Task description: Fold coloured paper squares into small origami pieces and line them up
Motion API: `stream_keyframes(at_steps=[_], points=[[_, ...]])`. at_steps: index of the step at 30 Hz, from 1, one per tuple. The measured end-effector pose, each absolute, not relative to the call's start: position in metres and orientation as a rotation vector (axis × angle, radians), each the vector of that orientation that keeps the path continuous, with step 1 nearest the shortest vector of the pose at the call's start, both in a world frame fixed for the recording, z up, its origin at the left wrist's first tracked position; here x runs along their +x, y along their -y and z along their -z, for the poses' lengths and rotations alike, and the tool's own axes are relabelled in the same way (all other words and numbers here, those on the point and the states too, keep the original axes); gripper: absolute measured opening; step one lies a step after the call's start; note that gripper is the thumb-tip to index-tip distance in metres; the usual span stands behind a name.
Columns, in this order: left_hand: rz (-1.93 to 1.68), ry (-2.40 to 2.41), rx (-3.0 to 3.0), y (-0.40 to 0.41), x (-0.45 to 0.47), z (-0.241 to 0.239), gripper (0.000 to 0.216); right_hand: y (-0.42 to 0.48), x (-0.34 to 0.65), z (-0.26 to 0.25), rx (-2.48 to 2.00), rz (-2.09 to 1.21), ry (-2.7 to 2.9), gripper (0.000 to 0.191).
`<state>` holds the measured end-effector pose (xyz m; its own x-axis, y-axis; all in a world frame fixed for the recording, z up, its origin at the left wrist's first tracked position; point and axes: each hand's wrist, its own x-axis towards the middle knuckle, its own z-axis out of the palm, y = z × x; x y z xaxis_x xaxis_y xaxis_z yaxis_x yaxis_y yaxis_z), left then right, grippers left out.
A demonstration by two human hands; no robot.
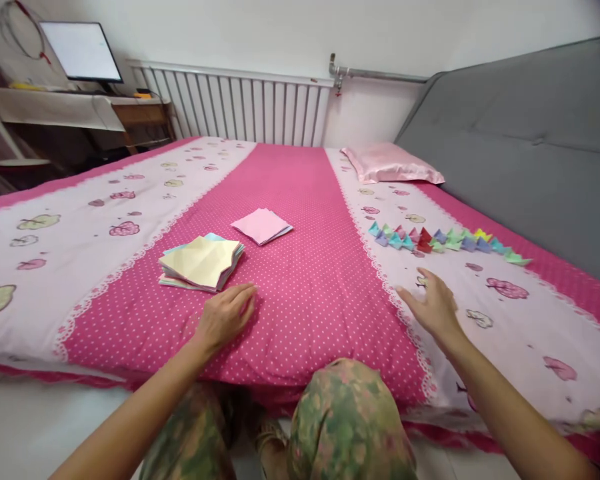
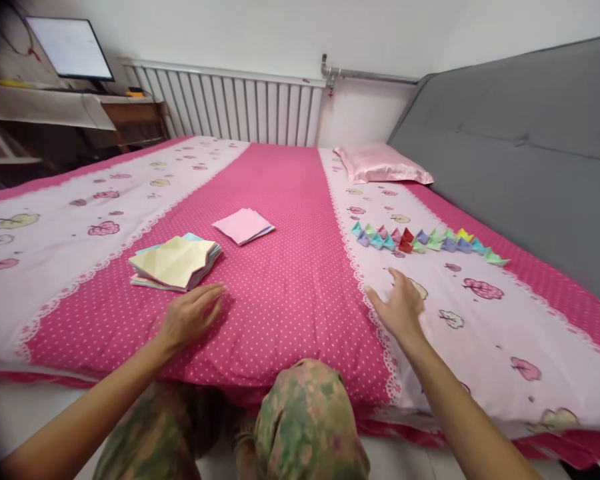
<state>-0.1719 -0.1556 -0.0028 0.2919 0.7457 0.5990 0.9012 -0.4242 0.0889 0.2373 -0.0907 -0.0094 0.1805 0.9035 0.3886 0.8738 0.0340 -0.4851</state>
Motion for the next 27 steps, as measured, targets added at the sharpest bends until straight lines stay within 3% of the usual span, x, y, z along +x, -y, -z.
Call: stream_keyframes(at_steps=[3, 6, 13, 17, 27], points=[[0.948, 1.681, -2.191, 0.114, -0.141, -0.007, 0.028, 0.047, 0.184, -0.015, -1.636, -0.285, 1.716, 0.074], [0.828, 1.987, -2.045, 0.069, -0.120, -0.012, 0.037, 0.009, 0.143, -0.023, -1.494, -0.476, 1.736, 0.075], [0.607, 2.140, -1.896, -0.001, -0.128, 0.001, 0.040, -0.035, 0.135, 0.034, -1.321, -0.679, 1.606, 0.058], [0.776, 2.158, -1.793, -0.018, -0.145, 0.021, 0.046, -0.047, 0.151, 0.063, -1.305, -0.751, 1.509, 0.050], [1.168, 2.180, -1.759, -0.022, -0.163, 0.030, 0.044, -0.051, 0.151, 0.062, -1.316, -0.834, 1.477, 0.045]])
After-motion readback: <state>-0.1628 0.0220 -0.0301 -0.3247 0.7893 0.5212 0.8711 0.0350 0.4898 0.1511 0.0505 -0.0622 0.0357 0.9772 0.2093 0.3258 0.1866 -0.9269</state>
